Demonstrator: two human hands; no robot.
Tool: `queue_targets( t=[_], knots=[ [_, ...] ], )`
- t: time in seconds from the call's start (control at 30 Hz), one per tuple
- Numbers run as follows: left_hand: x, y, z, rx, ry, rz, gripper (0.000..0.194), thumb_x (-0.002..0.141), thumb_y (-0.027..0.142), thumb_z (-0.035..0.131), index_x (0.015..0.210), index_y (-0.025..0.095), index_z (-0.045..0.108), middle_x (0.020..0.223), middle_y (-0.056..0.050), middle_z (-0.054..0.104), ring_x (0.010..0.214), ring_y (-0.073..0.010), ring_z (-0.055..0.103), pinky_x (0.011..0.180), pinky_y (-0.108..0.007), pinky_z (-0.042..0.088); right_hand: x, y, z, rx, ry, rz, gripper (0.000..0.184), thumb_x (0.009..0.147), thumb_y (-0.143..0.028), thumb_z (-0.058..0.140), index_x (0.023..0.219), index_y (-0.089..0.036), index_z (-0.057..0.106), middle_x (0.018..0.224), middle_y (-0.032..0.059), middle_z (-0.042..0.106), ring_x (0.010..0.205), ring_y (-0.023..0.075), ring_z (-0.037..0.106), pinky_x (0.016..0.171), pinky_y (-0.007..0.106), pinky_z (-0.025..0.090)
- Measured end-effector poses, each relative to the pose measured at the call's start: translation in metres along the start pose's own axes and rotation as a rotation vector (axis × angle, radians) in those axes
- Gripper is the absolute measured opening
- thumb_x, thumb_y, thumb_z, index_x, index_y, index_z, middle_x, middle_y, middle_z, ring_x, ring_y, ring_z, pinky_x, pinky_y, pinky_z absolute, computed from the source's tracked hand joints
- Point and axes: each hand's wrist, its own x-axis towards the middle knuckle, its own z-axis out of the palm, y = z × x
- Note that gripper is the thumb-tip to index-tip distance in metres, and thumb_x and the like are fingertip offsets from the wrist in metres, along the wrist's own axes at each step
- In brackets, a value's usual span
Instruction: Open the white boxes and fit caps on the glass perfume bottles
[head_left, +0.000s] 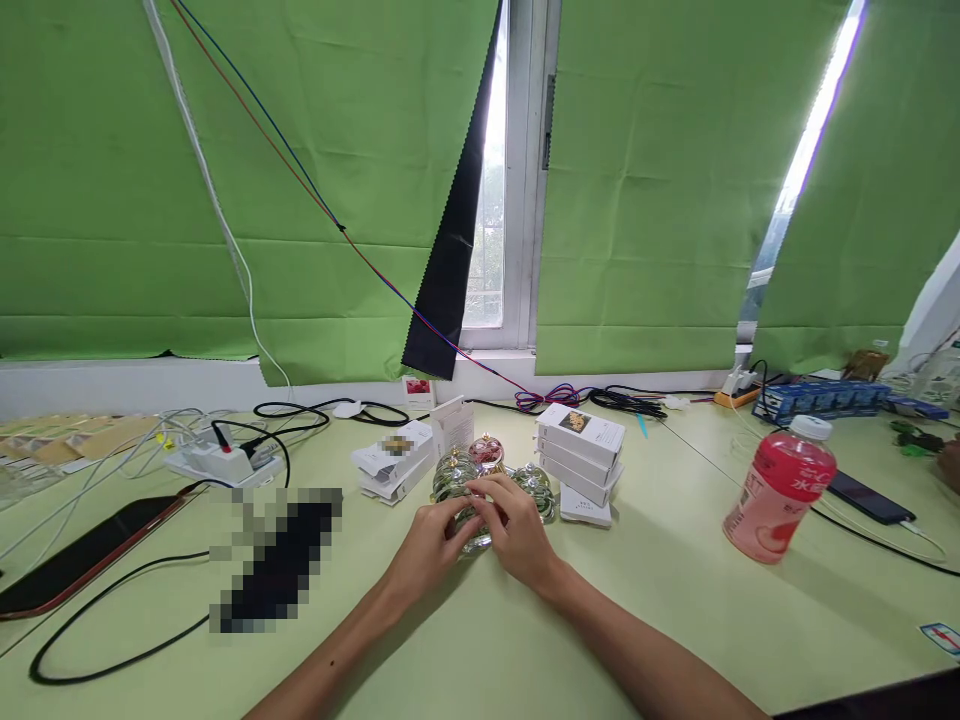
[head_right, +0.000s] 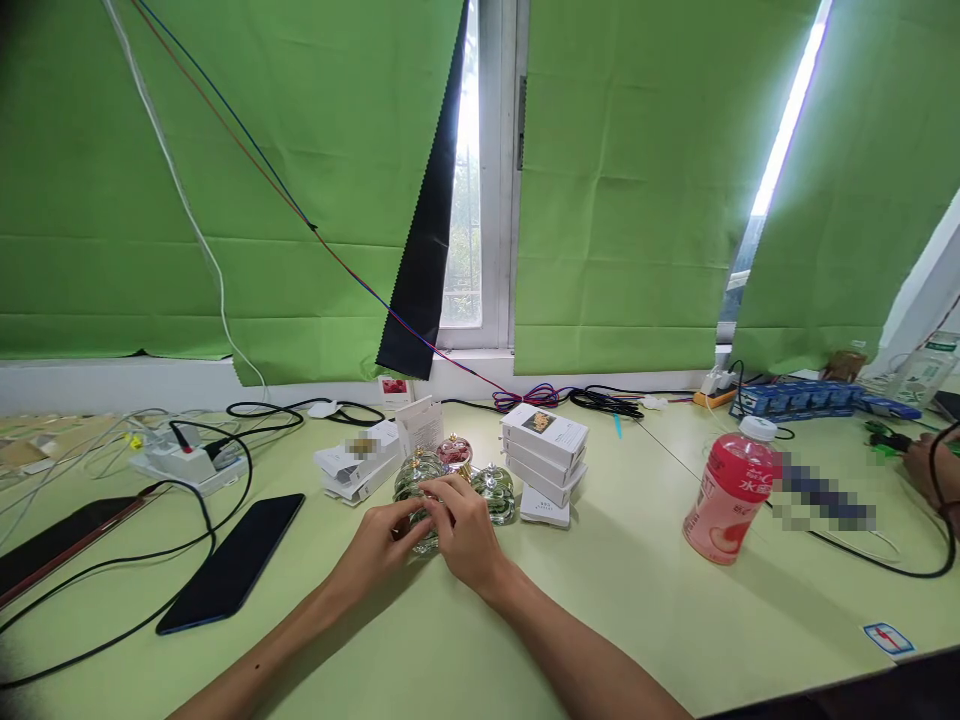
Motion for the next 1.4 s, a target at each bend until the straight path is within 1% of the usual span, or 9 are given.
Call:
queue_targets(
  t=[0.17,0.37,0.47,0.77,1.0,1.17,1.27,1.4],
  knots=[
    [-0.0005,0.0,0.0001,-0.015,-0.003,-0.01,0.029,0.093,0.035,0.053,0.097,0.016,0.074,0.063,0.001,0.065,0.051,-0.0106,0.046,0.054,-0.022,0.035,0.0001,0.0016,0.0003,0.002,0.0,0.041,0.025,0.097,-0.014,0.05,0.11,-0.02,0.071,0.1,0.0082,0.068,0.086,0.0182,0.068,0.069,0.027,0.055],
    [-0.0003,0.0005,0.0,-0.029,-0.015,-0.017,0.029,0.093,0.035,0.053,0.096,0.015,0.074,0.062,0.001,0.064,0.05,-0.01,0.042,0.053,-0.021,0.034,0.0005,0.0006,0.001,-0.006,0.012,0.075,0.024,0.095,-0.015,0.052,0.107,-0.021,0.071,0.096,0.0076,0.067,0.083,0.0185,0.067,0.063,0.027,0.055],
    [0.0002,0.0015,-0.0001,-0.021,-0.011,-0.011,0.029,0.093,0.034,0.052,0.091,0.015,0.073,0.061,0.001,0.064,0.051,-0.0104,0.043,0.054,-0.022,0.033,0.0006,0.0014,0.002,0.003,0.015,0.092,0.021,0.095,-0.017,0.053,0.107,-0.021,0.071,0.096,0.0074,0.066,0.082,0.0183,0.066,0.061,0.026,0.055],
    [-0.0005,0.0011,-0.0006,-0.029,-0.007,-0.002,0.028,0.094,0.034,0.052,0.087,0.016,0.072,0.062,0.002,0.064,0.053,-0.0102,0.043,0.054,-0.022,0.033,0.0001,0.0067,0.0043,-0.052,-0.015,0.105,0.017,0.095,-0.016,0.055,0.105,-0.019,0.068,0.094,0.0065,0.063,0.079,0.018,0.063,0.06,0.025,0.051],
    [0.0,0.0018,-0.0006,-0.018,0.005,0.001,0.027,0.092,0.029,0.052,0.087,0.015,0.074,0.062,0.001,0.065,0.053,-0.0106,0.044,0.056,-0.022,0.035,0.0006,0.0077,0.0057,-0.096,-0.004,0.113,0.008,0.094,-0.016,0.058,0.097,-0.019,0.065,0.094,0.0056,0.063,0.074,0.0164,0.061,0.058,0.025,0.048],
    [-0.0009,0.0017,0.0,-0.029,0.013,-0.001,0.027,0.092,0.029,0.051,0.087,0.015,0.073,0.062,0.001,0.065,0.054,-0.011,0.045,0.056,-0.022,0.037,0.0,0.0095,0.0057,-0.129,0.002,0.126,0.005,0.093,-0.018,0.06,0.095,-0.019,0.065,0.093,0.0047,0.063,0.068,0.015,0.057,0.058,0.026,0.047],
    [-0.0011,-0.0008,0.0015,-0.02,0.025,-0.001,0.026,0.092,0.029,0.052,0.084,0.015,0.072,0.061,0.001,0.064,0.054,-0.0111,0.044,0.056,-0.022,0.037,0.0004,0.0083,0.0053,-0.143,0.014,0.13,0.002,0.092,-0.019,0.063,0.092,-0.02,0.064,0.093,0.0042,0.064,0.069,0.0153,0.058,0.059,0.026,0.047],
    [-0.0011,-0.0023,0.0025,-0.023,0.022,-0.004,0.026,0.092,0.03,0.052,0.082,0.015,0.071,0.061,0.002,0.063,0.054,-0.0107,0.043,0.057,-0.022,0.037,0.0017,0.0057,0.0051,-0.157,0.031,0.13,0.004,0.089,-0.017,0.066,0.089,-0.021,0.063,0.092,0.0036,0.065,0.07,0.0159,0.059,0.06,0.027,0.047]
  ],
)
